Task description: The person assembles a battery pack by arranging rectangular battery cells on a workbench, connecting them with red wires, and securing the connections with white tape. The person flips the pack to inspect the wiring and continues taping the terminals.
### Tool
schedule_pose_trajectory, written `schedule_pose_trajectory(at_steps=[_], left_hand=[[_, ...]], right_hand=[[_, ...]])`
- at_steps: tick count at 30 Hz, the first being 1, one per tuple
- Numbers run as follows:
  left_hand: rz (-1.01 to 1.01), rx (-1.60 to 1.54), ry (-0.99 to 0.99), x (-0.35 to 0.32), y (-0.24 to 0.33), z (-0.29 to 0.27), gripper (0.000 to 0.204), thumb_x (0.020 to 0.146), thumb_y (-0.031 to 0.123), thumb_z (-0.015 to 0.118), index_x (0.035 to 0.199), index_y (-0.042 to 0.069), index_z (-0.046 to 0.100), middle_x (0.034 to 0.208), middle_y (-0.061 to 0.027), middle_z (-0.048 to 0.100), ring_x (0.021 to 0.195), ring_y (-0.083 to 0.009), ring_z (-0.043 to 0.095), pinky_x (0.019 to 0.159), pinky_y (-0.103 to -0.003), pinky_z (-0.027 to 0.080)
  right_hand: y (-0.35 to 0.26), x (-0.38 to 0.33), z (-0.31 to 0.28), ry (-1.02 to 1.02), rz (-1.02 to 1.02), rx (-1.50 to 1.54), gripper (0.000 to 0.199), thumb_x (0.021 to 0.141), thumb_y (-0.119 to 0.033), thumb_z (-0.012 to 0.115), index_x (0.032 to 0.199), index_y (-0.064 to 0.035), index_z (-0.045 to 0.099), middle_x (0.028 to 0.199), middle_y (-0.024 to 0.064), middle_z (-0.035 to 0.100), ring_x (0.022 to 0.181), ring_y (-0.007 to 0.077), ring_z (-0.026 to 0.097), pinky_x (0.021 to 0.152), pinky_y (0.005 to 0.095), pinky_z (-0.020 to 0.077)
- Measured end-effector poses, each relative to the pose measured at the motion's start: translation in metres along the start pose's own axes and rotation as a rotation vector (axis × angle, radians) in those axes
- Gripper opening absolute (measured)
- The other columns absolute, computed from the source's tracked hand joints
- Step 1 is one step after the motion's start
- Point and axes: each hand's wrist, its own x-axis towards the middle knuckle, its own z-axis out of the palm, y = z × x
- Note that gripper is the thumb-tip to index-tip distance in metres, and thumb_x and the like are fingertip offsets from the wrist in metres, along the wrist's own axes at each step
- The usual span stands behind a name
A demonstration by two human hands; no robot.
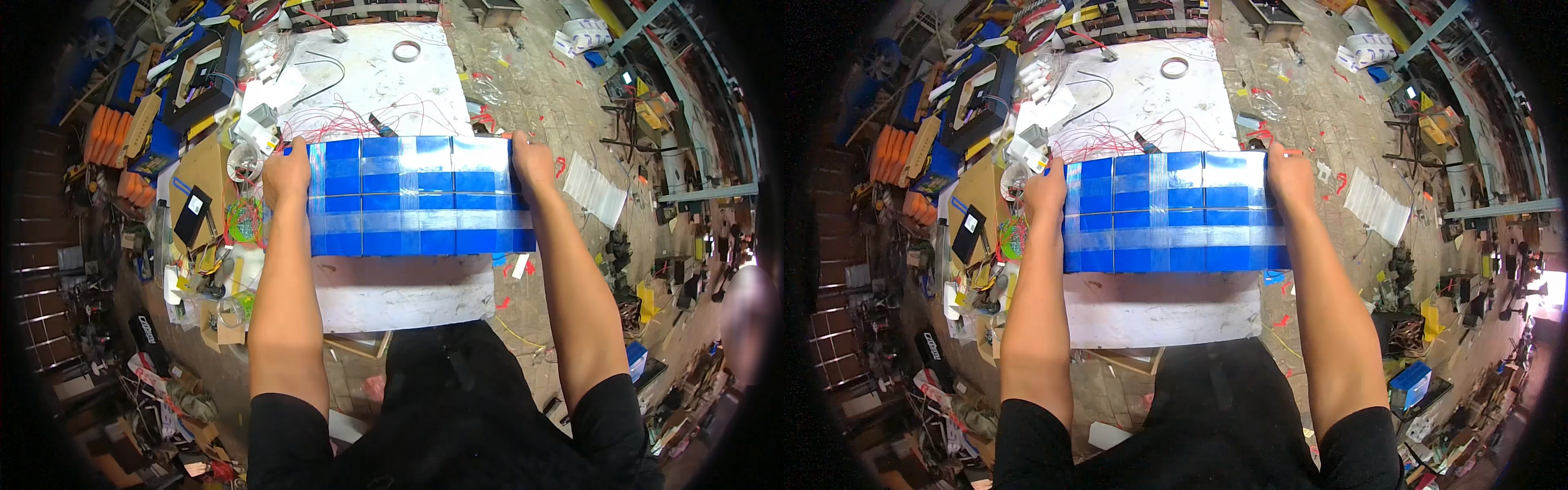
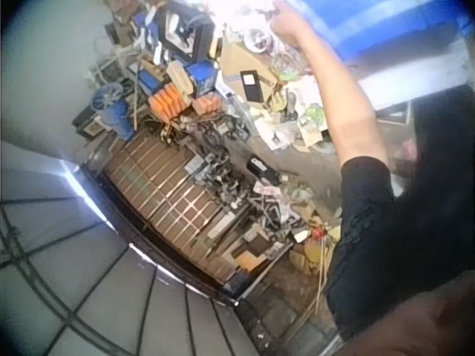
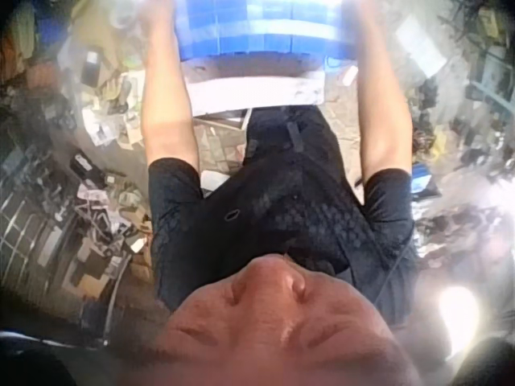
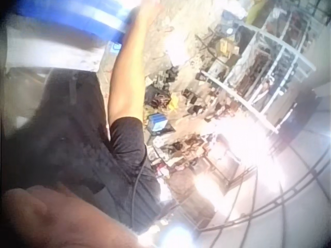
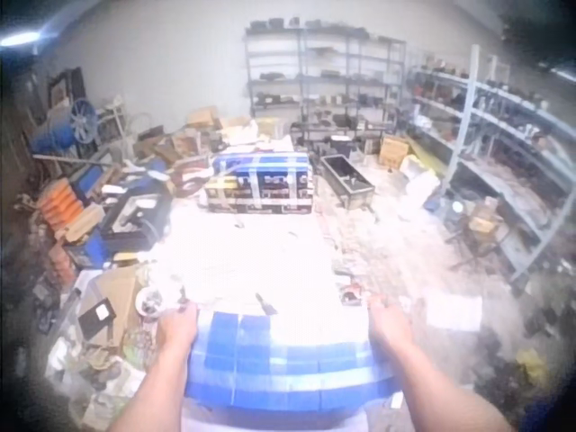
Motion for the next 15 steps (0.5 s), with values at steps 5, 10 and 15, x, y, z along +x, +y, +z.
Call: schedule_pose_trajectory(at_steps=[5, 10, 15], left_hand=[[0.007, -0.017, -0.008, -0.005, 0.004, -0.005, 0.076, 0.088, 0.065, 0.056, 0.115, -0.002, 0.079, 0.124, -0.0279, 0.074, 0.114, -0.0441, 0.072, 0.096, -0.052, 0.055], [0.032, -0.011, -0.033, -0.010, 0.002, -0.008, 0.075, 0.088, 0.065, 0.058, 0.113, -0.003, 0.079, 0.123, -0.0270, 0.075, 0.112, -0.0439, 0.073, 0.095, -0.052, 0.056], [0.059, -0.003, -0.034, -0.020, -0.005, -0.008, 0.073, 0.088, 0.066, 0.058, 0.116, 0.002, 0.080, 0.125, -0.0265, 0.074, 0.115, -0.0433, 0.072, 0.097, -0.051, 0.056]], right_hand=[[0.016, 0.021, 0.012, 0.119, -0.055, -0.014, 0.077, 0.096, -0.058, 0.053, 0.110, 0.0153, 0.073, 0.115, 0.0417, 0.069, 0.116, 0.0519, 0.069, 0.104, 0.0505, 0.0516], [0.027, 0.014, 0.010, 0.166, -0.016, -0.033, 0.075, 0.093, -0.057, 0.057, 0.106, 0.0146, 0.075, 0.114, 0.0402, 0.070, 0.114, 0.0503, 0.070, 0.102, 0.0519, 0.0526], [0.042, -0.013, 0.003, 0.159, 0.032, -0.038, 0.072, 0.090, -0.056, 0.058, 0.102, 0.0123, 0.076, 0.111, 0.0380, 0.072, 0.110, 0.0498, 0.072, 0.099, 0.0540, 0.0535]])
